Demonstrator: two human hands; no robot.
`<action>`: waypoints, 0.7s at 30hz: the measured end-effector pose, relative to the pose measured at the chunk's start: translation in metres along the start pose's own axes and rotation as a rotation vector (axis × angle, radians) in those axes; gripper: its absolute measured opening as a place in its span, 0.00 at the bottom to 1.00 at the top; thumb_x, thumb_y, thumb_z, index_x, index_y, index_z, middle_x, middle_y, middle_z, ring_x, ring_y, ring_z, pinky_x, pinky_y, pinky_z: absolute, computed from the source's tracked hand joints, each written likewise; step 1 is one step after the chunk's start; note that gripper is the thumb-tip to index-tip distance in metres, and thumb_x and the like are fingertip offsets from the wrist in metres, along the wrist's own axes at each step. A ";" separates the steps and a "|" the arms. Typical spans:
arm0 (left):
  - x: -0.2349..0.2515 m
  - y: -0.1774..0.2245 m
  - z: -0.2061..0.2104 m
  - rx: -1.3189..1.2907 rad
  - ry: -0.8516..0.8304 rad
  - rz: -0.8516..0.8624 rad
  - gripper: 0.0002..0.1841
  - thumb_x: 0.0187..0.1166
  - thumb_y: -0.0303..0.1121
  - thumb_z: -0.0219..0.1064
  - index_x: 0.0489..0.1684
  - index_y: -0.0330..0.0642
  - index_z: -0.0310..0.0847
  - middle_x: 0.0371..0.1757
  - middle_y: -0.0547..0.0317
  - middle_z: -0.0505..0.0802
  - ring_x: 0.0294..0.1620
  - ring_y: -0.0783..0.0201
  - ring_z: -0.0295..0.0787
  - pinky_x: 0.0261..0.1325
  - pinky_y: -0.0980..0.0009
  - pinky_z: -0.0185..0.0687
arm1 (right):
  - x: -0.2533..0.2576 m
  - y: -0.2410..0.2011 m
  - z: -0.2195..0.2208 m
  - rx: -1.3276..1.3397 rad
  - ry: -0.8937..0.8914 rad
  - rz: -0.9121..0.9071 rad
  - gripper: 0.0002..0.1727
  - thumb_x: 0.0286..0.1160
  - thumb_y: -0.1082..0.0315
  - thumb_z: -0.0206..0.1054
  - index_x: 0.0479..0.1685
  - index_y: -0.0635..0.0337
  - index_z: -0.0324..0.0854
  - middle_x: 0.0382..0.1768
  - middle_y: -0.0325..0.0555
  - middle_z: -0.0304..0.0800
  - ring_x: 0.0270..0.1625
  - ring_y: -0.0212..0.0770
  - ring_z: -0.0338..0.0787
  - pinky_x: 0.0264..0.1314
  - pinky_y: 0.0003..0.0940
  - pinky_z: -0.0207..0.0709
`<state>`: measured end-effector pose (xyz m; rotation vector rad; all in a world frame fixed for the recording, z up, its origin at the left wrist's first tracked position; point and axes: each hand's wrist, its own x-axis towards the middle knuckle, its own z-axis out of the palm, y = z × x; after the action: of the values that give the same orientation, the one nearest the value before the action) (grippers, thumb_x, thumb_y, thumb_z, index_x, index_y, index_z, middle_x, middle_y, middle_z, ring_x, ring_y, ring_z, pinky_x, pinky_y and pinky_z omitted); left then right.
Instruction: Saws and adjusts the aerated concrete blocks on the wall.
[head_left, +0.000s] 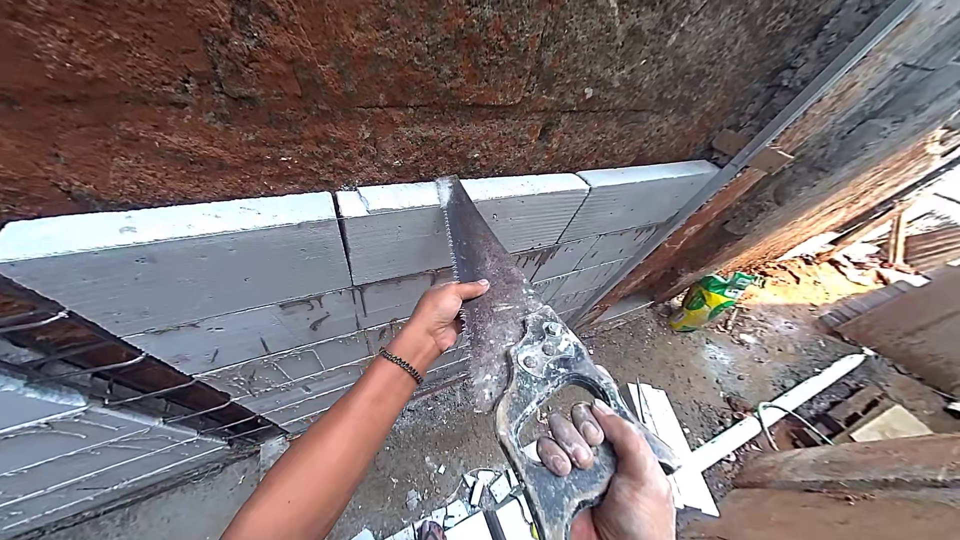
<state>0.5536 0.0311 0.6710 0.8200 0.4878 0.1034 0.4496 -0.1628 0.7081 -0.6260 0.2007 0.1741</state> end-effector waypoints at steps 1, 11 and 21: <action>0.002 0.001 0.005 0.009 0.009 0.003 0.13 0.77 0.27 0.72 0.55 0.32 0.82 0.42 0.45 0.94 0.38 0.57 0.93 0.40 0.63 0.90 | 0.004 -0.002 0.000 0.005 0.009 -0.019 0.24 0.91 0.66 0.41 0.22 0.56 0.73 0.11 0.34 0.74 0.09 0.29 0.78 0.12 0.23 0.77; -0.016 0.012 -0.028 -0.014 0.035 0.045 0.13 0.79 0.28 0.70 0.56 0.32 0.82 0.43 0.44 0.94 0.40 0.56 0.94 0.43 0.62 0.92 | -0.011 0.024 0.004 -0.029 -0.017 0.000 0.18 0.90 0.69 0.43 0.31 0.59 0.74 0.11 0.38 0.75 0.08 0.32 0.78 0.10 0.28 0.78; 0.005 0.010 -0.010 0.087 0.003 -0.016 0.15 0.76 0.33 0.73 0.56 0.38 0.83 0.42 0.49 0.93 0.37 0.60 0.92 0.37 0.65 0.88 | 0.000 0.036 0.007 -0.019 0.003 -0.095 0.21 0.89 0.68 0.44 0.23 0.56 0.73 0.10 0.35 0.74 0.09 0.30 0.77 0.12 0.25 0.77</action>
<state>0.5539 0.0463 0.6708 0.9010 0.5042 0.0690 0.4420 -0.1296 0.6933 -0.6537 0.1721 0.0833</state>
